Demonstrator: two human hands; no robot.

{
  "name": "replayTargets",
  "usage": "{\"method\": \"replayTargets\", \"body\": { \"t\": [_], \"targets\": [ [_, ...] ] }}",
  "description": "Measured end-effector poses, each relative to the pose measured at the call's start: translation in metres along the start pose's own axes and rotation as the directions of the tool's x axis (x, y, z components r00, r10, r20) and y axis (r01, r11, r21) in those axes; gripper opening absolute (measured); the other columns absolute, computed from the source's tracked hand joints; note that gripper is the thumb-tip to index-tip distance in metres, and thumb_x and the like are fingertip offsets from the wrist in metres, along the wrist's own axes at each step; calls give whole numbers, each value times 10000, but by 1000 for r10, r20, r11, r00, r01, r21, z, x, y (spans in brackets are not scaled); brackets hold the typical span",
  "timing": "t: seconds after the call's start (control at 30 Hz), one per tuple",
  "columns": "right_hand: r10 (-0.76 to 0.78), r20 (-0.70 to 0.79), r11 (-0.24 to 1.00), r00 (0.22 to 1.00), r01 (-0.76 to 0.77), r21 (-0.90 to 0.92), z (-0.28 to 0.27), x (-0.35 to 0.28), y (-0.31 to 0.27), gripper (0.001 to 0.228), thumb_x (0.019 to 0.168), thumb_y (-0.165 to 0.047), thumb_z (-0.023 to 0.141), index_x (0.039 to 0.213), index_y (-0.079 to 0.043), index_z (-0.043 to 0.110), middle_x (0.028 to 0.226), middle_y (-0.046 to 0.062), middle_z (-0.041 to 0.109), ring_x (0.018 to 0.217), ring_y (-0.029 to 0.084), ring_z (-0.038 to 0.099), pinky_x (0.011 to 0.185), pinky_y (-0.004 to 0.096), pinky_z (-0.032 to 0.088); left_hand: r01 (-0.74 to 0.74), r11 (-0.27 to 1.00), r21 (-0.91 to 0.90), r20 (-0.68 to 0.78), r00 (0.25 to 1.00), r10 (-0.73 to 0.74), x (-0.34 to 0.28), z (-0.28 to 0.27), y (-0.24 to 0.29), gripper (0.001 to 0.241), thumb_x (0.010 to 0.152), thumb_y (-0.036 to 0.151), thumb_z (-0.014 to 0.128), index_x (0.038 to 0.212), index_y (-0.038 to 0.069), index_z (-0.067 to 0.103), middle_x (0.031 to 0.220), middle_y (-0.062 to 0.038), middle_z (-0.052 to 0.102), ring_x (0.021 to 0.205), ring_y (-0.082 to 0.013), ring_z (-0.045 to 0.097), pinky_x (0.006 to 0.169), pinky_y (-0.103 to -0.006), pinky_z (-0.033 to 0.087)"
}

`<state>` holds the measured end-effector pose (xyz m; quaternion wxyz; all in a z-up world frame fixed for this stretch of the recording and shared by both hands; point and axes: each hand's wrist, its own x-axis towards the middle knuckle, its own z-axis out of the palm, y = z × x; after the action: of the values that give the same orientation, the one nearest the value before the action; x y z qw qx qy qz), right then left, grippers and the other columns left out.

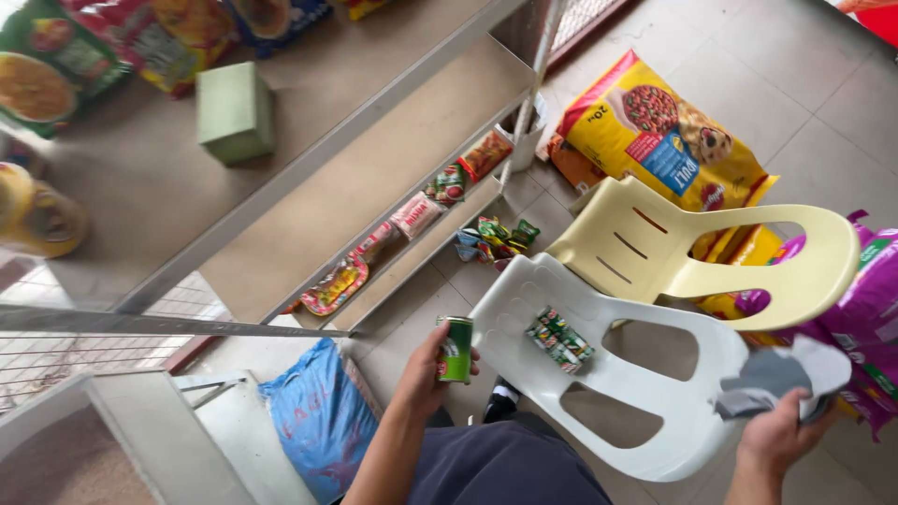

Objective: Wiping canned goods with a cloth and organizing them on a shelf.

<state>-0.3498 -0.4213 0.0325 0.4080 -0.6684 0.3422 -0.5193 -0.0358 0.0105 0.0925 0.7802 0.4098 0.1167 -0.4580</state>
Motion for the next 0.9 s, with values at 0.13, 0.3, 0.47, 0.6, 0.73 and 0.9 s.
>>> {"method": "replayTargets", "body": {
  "t": [0.13, 0.3, 0.47, 0.6, 0.73, 0.9],
  "targets": [
    [65, 113, 956, 991, -94, 278, 120, -44, -123, 494, 1175, -236, 536, 1569, 26, 396, 1532, 149, 526, 1373, 248, 553, 1193, 370, 452, 26, 997, 67, 11, 1000, -27, -18, -9, 25, 489, 980, 506, 565, 1095, 41, 663, 861, -131, 722, 755, -233, 734, 630, -407, 602],
    [-41, 275, 960, 960, -38, 276, 207, -141, -220, 518, 1150, -283, 485, 1554, 23, 378, 1474, 128, 482, 1347, 225, 467, 1197, 347, 363, -61, 988, 143, 113, 993, 45, -39, 12, 60, 460, 1008, 480, 547, 1119, 45, 647, 903, -122, 716, 793, -218, 742, 636, -366, 586],
    [-354, 553, 933, 754, 322, 158, 261, -182, -345, 624, 1158, -458, 394, 1572, -2, 297, 1645, 262, 276, 1540, 402, 301, 1275, 473, 256, -152, 987, 54, 236, 962, 135, -19, 5, 48, 422, 1118, 383, 527, 1240, -9, 628, 1100, -117, 693, 978, -192, 684, 840, -337, 584],
    [-435, 737, 800, 517, 598, 52, 263, -190, -358, 802, 879, -611, 501, 1462, -60, 478, 1584, 249, 351, 1511, 465, 246, 1233, 558, 177, -103, 995, 15, 482, 872, 83, -2, -14, 44, 436, 1003, 187, 570, 1419, 59, 542, 1351, -79, 641, 1188, -198, 638, 1008, -343, 547],
    [-394, 709, 841, 585, 540, 21, 260, -181, -343, 788, 904, -580, 670, 1451, -41, 493, 1563, 255, 384, 1472, 450, 366, 1227, 553, 281, -610, 665, 431, 635, 728, 257, -41, 25, 79, 559, 893, 152, 672, 1413, 14, 522, 1323, -118, 630, 1172, -204, 612, 994, -354, 533],
    [-62, 501, 959, 864, 191, -211, 260, -190, -331, 754, 858, -456, 747, 1440, -42, 503, 1400, 167, 573, 1313, 375, 557, 1139, 495, 431, 47, 966, 253, 397, 906, -149, -29, 15, 52, 418, 1020, 302, 599, 1283, -17, 661, 1177, -110, 691, 1006, -172, 668, 861, -329, 561]
  ]
}}
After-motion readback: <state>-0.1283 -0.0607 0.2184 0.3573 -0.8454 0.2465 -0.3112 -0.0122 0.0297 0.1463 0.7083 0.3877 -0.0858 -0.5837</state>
